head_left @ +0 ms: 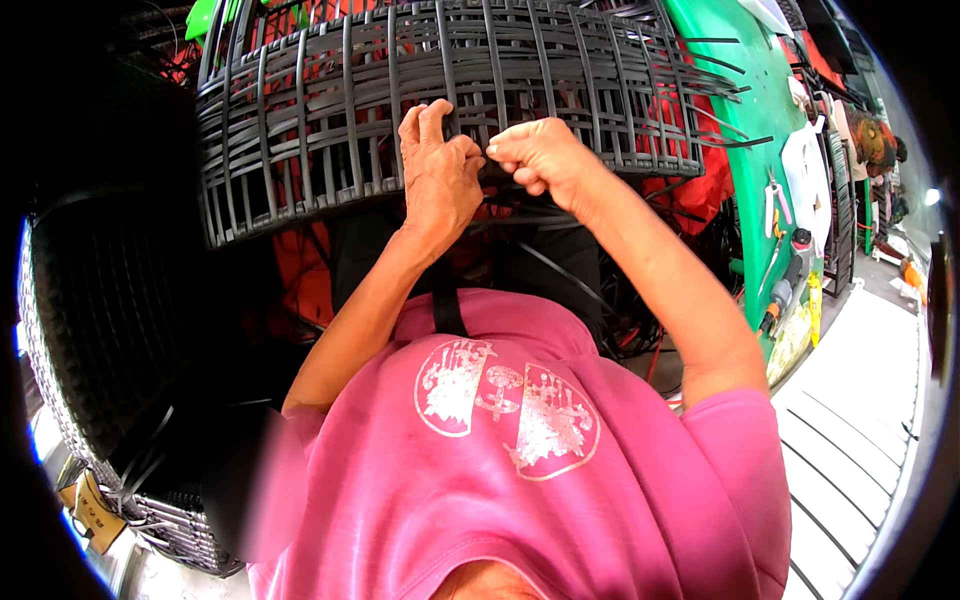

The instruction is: The person weaves black plastic strips through a metal furniture frame, pulling them tight and securing them by hand.

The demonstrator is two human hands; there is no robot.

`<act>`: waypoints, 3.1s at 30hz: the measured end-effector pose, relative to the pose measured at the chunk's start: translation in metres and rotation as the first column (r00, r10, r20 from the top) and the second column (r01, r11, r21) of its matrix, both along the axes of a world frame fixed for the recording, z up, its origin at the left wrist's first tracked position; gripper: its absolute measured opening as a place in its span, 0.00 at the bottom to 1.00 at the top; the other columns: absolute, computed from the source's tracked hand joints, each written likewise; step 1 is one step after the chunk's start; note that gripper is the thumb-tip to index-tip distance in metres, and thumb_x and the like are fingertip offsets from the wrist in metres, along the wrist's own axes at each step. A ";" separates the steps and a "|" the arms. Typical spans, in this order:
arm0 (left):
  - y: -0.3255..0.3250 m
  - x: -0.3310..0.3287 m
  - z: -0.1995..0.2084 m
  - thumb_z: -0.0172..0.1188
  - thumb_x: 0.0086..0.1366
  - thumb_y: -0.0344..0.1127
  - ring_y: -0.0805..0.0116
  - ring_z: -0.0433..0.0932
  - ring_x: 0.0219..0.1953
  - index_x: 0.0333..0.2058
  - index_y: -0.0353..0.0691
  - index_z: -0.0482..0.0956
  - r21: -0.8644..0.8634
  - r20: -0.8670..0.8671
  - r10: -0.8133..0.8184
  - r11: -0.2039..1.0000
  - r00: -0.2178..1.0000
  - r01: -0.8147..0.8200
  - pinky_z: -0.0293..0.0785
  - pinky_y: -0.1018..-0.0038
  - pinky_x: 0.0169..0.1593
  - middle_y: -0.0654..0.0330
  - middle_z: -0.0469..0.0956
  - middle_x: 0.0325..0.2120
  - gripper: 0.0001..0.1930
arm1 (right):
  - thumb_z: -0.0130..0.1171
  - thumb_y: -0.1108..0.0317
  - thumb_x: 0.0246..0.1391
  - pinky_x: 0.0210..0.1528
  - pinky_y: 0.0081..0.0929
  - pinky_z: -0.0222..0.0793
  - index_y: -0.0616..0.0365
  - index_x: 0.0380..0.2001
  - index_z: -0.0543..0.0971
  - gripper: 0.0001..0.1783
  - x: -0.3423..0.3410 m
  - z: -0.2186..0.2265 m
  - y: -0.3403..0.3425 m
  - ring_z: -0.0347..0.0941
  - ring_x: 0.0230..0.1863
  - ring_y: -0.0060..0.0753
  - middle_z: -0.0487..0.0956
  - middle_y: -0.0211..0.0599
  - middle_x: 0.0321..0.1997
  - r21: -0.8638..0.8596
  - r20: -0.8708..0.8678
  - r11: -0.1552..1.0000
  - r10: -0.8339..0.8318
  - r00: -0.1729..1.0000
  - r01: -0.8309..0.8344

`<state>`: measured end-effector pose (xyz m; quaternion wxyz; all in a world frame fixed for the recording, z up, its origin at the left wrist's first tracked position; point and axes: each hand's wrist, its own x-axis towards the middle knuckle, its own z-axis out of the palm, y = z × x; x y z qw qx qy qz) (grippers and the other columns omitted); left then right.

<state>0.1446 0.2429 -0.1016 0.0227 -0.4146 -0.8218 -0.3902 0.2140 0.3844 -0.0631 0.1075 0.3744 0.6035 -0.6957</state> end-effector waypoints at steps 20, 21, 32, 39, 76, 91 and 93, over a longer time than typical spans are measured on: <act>-0.061 0.008 0.032 0.60 0.43 0.14 0.55 0.67 0.46 0.24 0.37 0.70 0.133 0.111 -0.068 0.990 0.992 0.053 0.65 0.68 0.48 0.54 0.68 0.39 0.12 | 0.60 0.74 0.49 0.27 0.22 0.69 0.60 0.33 0.78 0.06 0.034 -0.031 0.009 0.72 0.23 0.29 0.75 0.35 0.32 0.896 -0.416 0.290 0.292 0.861 0.335; -0.068 0.007 0.035 0.60 0.44 0.15 0.56 0.68 0.45 0.24 0.37 0.70 0.110 0.096 -0.022 0.994 0.995 0.011 0.65 0.68 0.48 0.55 0.69 0.37 0.12 | 0.60 0.74 0.49 0.27 0.22 0.69 0.60 0.33 0.78 0.06 0.035 -0.026 0.006 0.72 0.23 0.29 0.75 0.35 0.32 0.869 -0.444 0.354 0.246 0.862 0.346; -0.038 -0.058 0.028 0.58 0.57 0.22 0.72 0.74 0.30 0.32 0.33 0.79 0.080 0.199 -0.056 0.996 0.978 0.040 0.70 0.77 0.33 0.59 0.75 0.36 0.04 | 0.59 0.77 0.46 0.32 0.30 0.71 0.56 0.31 0.81 0.07 0.013 -0.023 0.023 0.76 0.31 0.39 0.76 0.32 0.33 0.901 -0.379 0.329 0.275 0.883 0.284; -0.003 -0.059 0.014 0.63 0.53 0.25 0.65 0.74 0.28 0.30 0.37 0.81 -0.052 0.043 -0.024 0.998 0.999 0.026 0.69 0.76 0.34 0.60 0.74 0.27 0.05 | 0.56 0.77 0.44 0.28 0.34 0.72 0.54 0.28 0.81 0.08 0.002 -0.027 0.034 0.76 0.26 0.43 0.75 0.33 0.31 0.956 -0.287 0.180 0.389 0.875 0.233; 0.075 -0.039 0.036 0.58 0.55 0.26 0.66 0.76 0.28 0.34 0.29 0.78 -0.170 0.311 -0.387 0.876 0.868 0.451 0.71 0.74 0.34 0.52 0.78 0.26 0.08 | 0.53 0.79 0.44 0.35 0.36 0.71 0.50 0.34 0.77 0.14 0.072 0.004 0.140 0.75 0.35 0.44 0.75 0.36 0.33 0.992 0.018 0.101 0.476 0.879 -0.075; 0.089 -0.025 0.017 0.61 0.53 0.32 0.61 0.75 0.28 0.28 0.37 0.81 -0.163 0.000 -0.284 0.946 0.959 0.280 0.70 0.71 0.34 0.59 0.74 0.24 0.05 | 0.54 0.74 0.44 0.27 0.27 0.65 0.61 0.40 0.73 0.15 0.063 -0.002 0.171 0.70 0.21 0.25 0.73 0.34 0.19 0.872 0.109 0.403 0.392 0.914 -0.277; 0.086 -0.028 0.016 0.61 0.53 0.32 0.59 0.76 0.31 0.28 0.38 0.81 -0.155 0.020 -0.318 0.936 0.948 0.317 0.71 0.70 0.36 0.60 0.73 0.27 0.05 | 0.59 0.68 0.48 0.21 0.16 0.58 0.60 0.36 0.78 0.11 0.062 0.008 0.172 0.63 0.19 0.14 0.73 0.23 0.20 0.538 -0.093 0.833 0.207 0.974 -0.125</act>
